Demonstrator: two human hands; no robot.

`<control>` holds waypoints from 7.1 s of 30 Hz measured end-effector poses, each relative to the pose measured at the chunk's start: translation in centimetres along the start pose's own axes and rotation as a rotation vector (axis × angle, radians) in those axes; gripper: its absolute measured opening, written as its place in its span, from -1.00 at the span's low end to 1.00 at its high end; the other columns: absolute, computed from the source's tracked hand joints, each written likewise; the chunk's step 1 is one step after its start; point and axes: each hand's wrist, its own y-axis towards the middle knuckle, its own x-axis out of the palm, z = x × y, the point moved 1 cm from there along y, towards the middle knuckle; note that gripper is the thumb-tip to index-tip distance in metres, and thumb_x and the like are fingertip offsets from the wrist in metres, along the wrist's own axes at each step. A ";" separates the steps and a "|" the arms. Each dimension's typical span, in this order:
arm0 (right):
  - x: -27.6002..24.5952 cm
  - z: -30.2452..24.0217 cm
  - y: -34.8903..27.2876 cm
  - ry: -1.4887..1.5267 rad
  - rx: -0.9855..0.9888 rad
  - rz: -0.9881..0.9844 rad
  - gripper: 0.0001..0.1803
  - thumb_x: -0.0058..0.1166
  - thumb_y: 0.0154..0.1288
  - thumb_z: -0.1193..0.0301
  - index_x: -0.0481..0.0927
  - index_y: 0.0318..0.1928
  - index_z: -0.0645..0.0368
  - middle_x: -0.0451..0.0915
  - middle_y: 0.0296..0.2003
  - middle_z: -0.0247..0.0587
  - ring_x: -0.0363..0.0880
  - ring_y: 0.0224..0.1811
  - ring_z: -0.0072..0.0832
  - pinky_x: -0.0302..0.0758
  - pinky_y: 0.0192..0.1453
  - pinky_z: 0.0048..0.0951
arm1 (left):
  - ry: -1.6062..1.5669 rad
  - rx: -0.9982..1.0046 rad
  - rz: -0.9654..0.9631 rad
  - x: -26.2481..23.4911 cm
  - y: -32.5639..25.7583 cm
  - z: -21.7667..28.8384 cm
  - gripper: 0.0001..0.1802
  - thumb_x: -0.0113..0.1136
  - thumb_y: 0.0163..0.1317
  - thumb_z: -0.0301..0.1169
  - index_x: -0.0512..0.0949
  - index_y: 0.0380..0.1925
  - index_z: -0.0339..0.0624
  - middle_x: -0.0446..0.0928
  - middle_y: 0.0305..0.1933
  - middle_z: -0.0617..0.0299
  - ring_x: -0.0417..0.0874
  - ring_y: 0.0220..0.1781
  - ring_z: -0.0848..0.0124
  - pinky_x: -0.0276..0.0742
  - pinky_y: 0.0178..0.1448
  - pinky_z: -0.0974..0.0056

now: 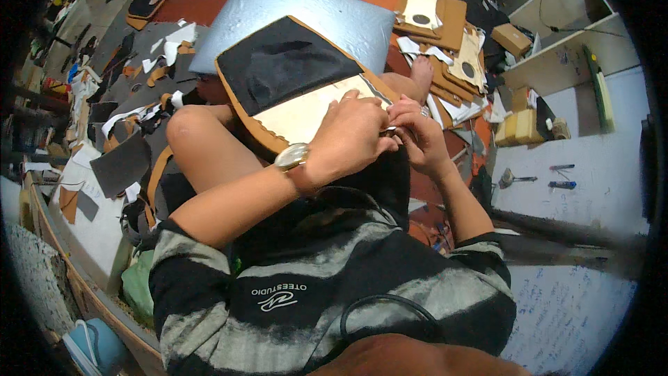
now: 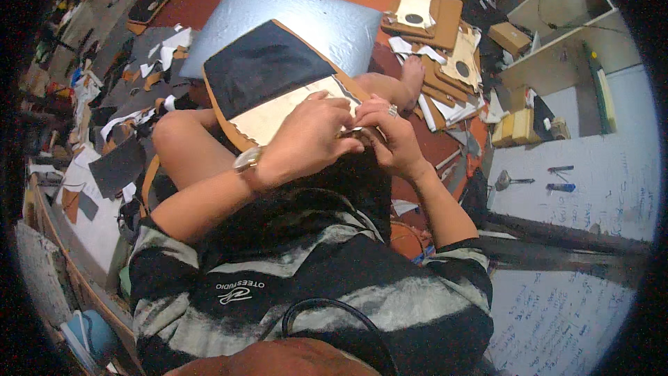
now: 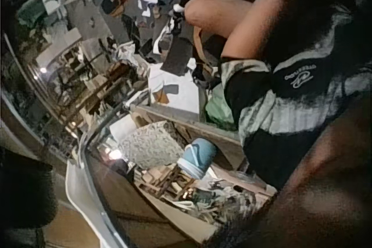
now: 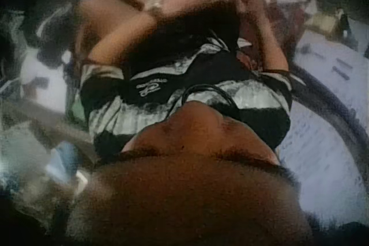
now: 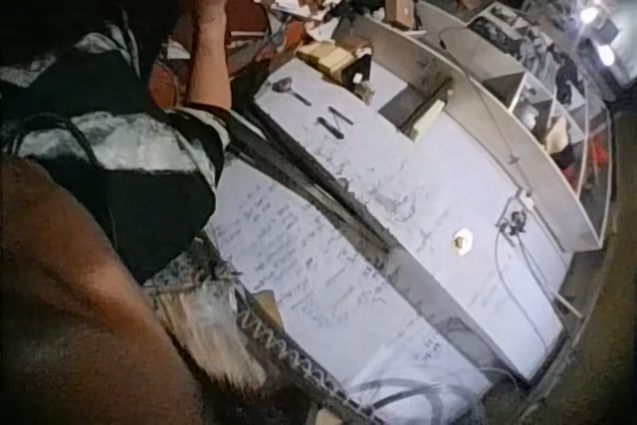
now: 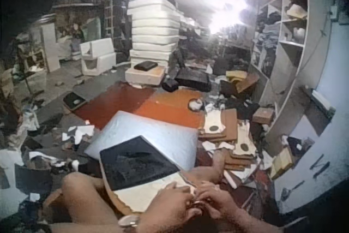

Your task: The person sits on the floor and attaches a black fabric panel to a curved wooden frame using a staple gun. They repeatedly pull and smooth the fabric, then drive staples along the edges to secure it. The person also uses a small metal tool to tuck and adjust the fabric at the corners.

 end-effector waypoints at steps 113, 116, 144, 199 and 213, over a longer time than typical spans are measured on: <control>-1.2 -3.7 -6.7 -0.249 0.718 -0.073 -0.67 0.31 0.34 0.44 0.76 0.09 0.22 0.83 -0.09 -0.03 0.85 -0.07 -0.15 0.72 0.08 -0.23 | 0.113 -0.272 0.058 10.3 3.8 -10.1 0.40 0.50 0.15 0.28 -0.27 0.77 0.35 -0.56 0.74 -0.52 -0.74 0.63 -0.72 -0.50 0.39 -0.88; -0.8 -3.9 -6.7 -0.293 0.665 -0.093 -0.66 0.32 0.31 0.44 0.76 0.09 0.21 0.83 -0.10 -0.01 0.84 -0.07 -0.12 0.73 0.06 -0.22 | 0.119 -0.279 0.058 10.4 3.7 -10.1 0.40 0.50 0.15 0.28 -0.27 0.77 0.35 -0.57 0.74 -0.51 -0.75 0.63 -0.70 -0.51 0.40 -0.87; -1.1 -3.1 -7.7 -0.494 0.689 -0.149 -0.70 0.33 0.32 0.43 0.76 0.04 0.18 0.82 -0.20 -0.04 0.84 -0.17 -0.09 0.73 -0.08 -0.20 | 0.126 -0.291 0.033 10.2 3.9 -9.9 0.41 0.48 0.14 0.31 -0.28 0.77 0.36 -0.57 0.75 -0.49 -0.76 0.64 -0.69 -0.50 0.42 -0.86; -0.8 -3.3 -7.2 -0.311 0.649 -0.037 -0.70 0.35 0.33 0.39 0.78 0.04 0.19 0.84 -0.17 -0.07 0.86 -0.15 -0.14 0.73 -0.03 -0.21 | 0.121 -0.305 0.007 9.9 3.9 -9.9 0.42 0.47 0.14 0.33 -0.30 0.77 0.37 -0.61 0.74 -0.48 -0.76 0.64 -0.69 -0.52 0.43 -0.84; -1.4 -3.4 -7.3 -0.155 0.796 -0.007 -0.67 0.43 0.25 0.38 0.79 0.01 0.20 0.84 -0.12 -0.06 0.85 -0.12 -0.14 0.72 -0.01 -0.24 | 0.129 -0.309 0.009 9.8 3.8 -9.7 0.41 0.50 0.13 0.28 -0.24 0.77 0.28 -0.57 0.77 -0.42 -0.72 0.66 -0.67 -0.43 0.43 -0.86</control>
